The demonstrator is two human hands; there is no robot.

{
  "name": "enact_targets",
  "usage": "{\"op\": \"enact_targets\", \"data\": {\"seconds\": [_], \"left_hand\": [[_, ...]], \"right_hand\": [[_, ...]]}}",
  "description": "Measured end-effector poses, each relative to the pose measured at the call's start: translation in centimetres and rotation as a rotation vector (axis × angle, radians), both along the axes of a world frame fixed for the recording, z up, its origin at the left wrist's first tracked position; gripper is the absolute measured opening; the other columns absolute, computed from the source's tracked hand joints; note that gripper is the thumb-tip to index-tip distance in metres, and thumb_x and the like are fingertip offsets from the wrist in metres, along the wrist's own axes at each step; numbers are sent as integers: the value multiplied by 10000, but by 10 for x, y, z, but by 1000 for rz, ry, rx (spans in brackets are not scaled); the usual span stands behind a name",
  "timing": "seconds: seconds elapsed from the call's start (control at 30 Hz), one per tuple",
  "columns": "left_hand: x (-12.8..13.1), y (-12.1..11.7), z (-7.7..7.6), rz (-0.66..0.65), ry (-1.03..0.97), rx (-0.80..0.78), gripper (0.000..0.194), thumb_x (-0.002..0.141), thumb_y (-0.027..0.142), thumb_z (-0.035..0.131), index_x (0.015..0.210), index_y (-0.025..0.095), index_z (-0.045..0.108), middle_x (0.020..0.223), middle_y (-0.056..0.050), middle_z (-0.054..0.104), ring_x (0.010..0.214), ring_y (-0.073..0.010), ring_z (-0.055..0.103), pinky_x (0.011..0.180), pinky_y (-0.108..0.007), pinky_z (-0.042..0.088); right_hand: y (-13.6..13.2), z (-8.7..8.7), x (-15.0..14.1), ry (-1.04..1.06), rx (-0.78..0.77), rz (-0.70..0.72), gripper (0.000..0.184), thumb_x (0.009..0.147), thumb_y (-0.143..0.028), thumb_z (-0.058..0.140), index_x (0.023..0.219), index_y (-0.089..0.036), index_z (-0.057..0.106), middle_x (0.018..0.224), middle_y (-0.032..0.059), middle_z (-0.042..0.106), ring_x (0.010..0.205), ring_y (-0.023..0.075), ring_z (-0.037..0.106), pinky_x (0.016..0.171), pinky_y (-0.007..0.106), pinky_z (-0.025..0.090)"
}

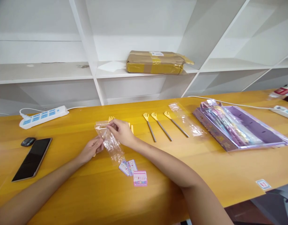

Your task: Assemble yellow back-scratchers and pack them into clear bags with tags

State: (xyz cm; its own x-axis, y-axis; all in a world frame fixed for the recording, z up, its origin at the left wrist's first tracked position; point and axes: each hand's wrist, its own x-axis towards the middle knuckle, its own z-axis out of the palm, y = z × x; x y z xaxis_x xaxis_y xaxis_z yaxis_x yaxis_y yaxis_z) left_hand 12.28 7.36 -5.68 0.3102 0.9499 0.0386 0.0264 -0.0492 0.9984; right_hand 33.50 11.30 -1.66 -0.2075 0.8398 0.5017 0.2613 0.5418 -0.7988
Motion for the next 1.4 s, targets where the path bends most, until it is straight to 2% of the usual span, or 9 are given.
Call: {"op": "enact_targets", "data": {"seconds": [0.1, 0.27, 0.4, 0.57, 0.73, 0.87, 1.07, 1.2, 1.4], "left_hand": [[1, 0, -3, 6, -81, -41, 511, 995, 559, 596, 659, 175, 576, 746, 4, 495, 514, -85, 410, 478, -235, 332], [-3, 6, -7, 336, -367, -8, 243, 959, 343, 665, 792, 189, 579, 810, 16, 501, 515, -58, 358, 464, -199, 295], [-6, 9, -2, 501, -481, 22, 173, 922, 246, 652, 789, 193, 553, 852, 20, 512, 510, -45, 340, 454, -189, 281], [-1, 6, -4, 305, -370, -49, 142, 954, 309, 652, 872, 201, 610, 800, 29, 502, 513, -52, 346, 467, -192, 285], [-1, 3, -14, 155, -303, -51, 187, 982, 409, 666, 1009, 224, 656, 726, 48, 459, 545, -85, 353, 514, -207, 335], [-5, -1, -12, 1, -183, -29, 311, 973, 520, 656, 1109, 245, 700, 677, 48, 448, 573, -120, 395, 551, -231, 369], [-2, -5, 0, -48, 132, 153, 223, 850, 438, 802, 864, 216, 787, 995, -78, 726, 982, -259, 638, 870, -325, 499], [0, -2, 3, -38, 208, 156, 226, 868, 416, 772, 743, 228, 761, 737, -37, 676, 884, -257, 619, 908, -354, 484], [-1, 0, 4, -37, 184, 188, 245, 819, 399, 817, 658, 229, 746, 919, -67, 719, 951, -258, 623, 921, -342, 485]], "right_hand": [[1, 6, 4, 68, 29, -65, 209, 1003, -396, 637, 980, -189, 656, 800, 5, 679, 634, 102, 564, 616, 230, 439], [4, 9, 8, 190, 45, -164, 208, 1038, -411, 563, 1077, -206, 563, 765, -30, 600, 568, 96, 516, 563, 231, 404], [11, -1, 9, -38, -35, -93, 134, 1032, -330, 577, 996, -201, 583, 768, -19, 642, 628, 111, 578, 628, 232, 425], [17, -15, 9, -357, -110, -110, 87, 1017, -268, 618, 993, -187, 637, 762, 0, 673, 648, 127, 587, 671, 242, 405], [4, -8, 9, -111, 47, -97, 293, 1082, -384, 489, 1246, -202, 650, 699, -33, 559, 590, 117, 492, 617, 233, 399], [-11, 0, 4, -76, 131, 27, 382, 1092, -405, 444, 1369, -228, 638, 810, 10, 612, 652, 129, 503, 660, 252, 449], [-16, -10, -6, -11, -80, 166, 393, 1086, -431, 461, 1403, -225, 568, 794, -13, 598, 658, 128, 548, 664, 258, 474], [-11, -26, -14, 285, -335, 195, 311, 1090, -459, 388, 1251, -218, 501, 889, -13, 616, 540, 92, 544, 531, 239, 448], [-7, -39, -24, 237, -454, 293, 348, 920, -385, 691, 1184, -167, 627, 1063, 58, 694, 899, 140, 653, 829, 267, 539]]}}
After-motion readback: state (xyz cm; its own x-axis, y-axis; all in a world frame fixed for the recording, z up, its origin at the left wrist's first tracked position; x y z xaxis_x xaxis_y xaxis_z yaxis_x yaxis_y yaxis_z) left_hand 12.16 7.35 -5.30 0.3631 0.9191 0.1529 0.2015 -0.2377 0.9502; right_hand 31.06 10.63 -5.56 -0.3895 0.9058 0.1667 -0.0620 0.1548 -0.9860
